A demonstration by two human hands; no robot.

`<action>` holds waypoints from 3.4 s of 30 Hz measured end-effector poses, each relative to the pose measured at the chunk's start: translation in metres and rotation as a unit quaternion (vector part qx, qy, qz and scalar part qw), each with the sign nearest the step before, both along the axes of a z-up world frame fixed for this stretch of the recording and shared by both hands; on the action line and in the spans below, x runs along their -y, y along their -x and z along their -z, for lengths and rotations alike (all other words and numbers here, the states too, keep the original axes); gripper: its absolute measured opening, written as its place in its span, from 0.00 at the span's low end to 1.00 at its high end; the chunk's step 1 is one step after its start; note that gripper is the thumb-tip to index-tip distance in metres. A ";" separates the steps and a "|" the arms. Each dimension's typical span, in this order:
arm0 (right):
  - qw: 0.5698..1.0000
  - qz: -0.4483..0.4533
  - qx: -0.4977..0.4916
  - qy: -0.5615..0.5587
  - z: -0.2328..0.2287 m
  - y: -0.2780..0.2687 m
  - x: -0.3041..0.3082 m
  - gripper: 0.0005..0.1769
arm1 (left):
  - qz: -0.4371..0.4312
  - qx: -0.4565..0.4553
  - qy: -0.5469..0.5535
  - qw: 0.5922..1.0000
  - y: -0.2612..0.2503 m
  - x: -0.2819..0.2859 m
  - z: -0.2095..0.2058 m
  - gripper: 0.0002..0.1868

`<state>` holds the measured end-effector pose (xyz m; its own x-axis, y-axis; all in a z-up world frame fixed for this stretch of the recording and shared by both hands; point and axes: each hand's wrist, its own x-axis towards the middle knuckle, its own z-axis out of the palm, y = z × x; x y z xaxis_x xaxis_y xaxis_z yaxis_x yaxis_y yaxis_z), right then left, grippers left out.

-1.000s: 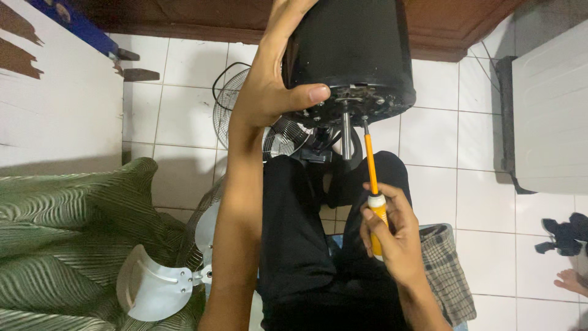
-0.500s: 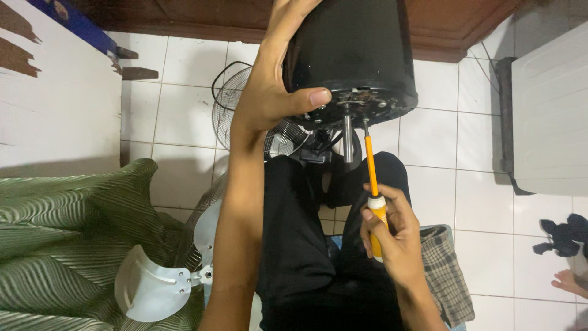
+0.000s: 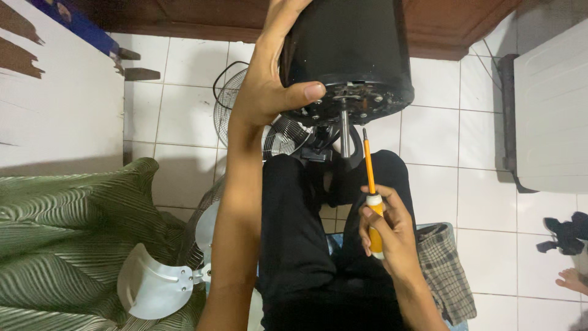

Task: The person disassembles a standing fan by removing the front grille and motor housing using a screwdriver. The person then wipes the motor housing with a cloth.

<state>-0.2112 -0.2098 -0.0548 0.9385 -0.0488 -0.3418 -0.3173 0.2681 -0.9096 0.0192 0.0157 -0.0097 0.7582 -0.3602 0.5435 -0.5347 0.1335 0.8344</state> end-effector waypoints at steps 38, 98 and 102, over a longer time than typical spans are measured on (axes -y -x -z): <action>0.931 -0.050 0.359 0.045 -0.072 -0.167 0.026 0.37 | -0.113 -0.008 0.010 0.994 0.021 -0.006 -0.013 0.43; 0.919 0.222 0.243 0.219 -0.063 -0.116 -0.012 0.51 | -0.356 0.089 -0.410 0.835 0.079 0.030 -0.019 0.08; 0.917 0.183 0.251 0.251 -0.063 -0.111 -0.004 0.43 | -0.348 0.092 -0.380 0.852 0.083 0.030 -0.017 0.06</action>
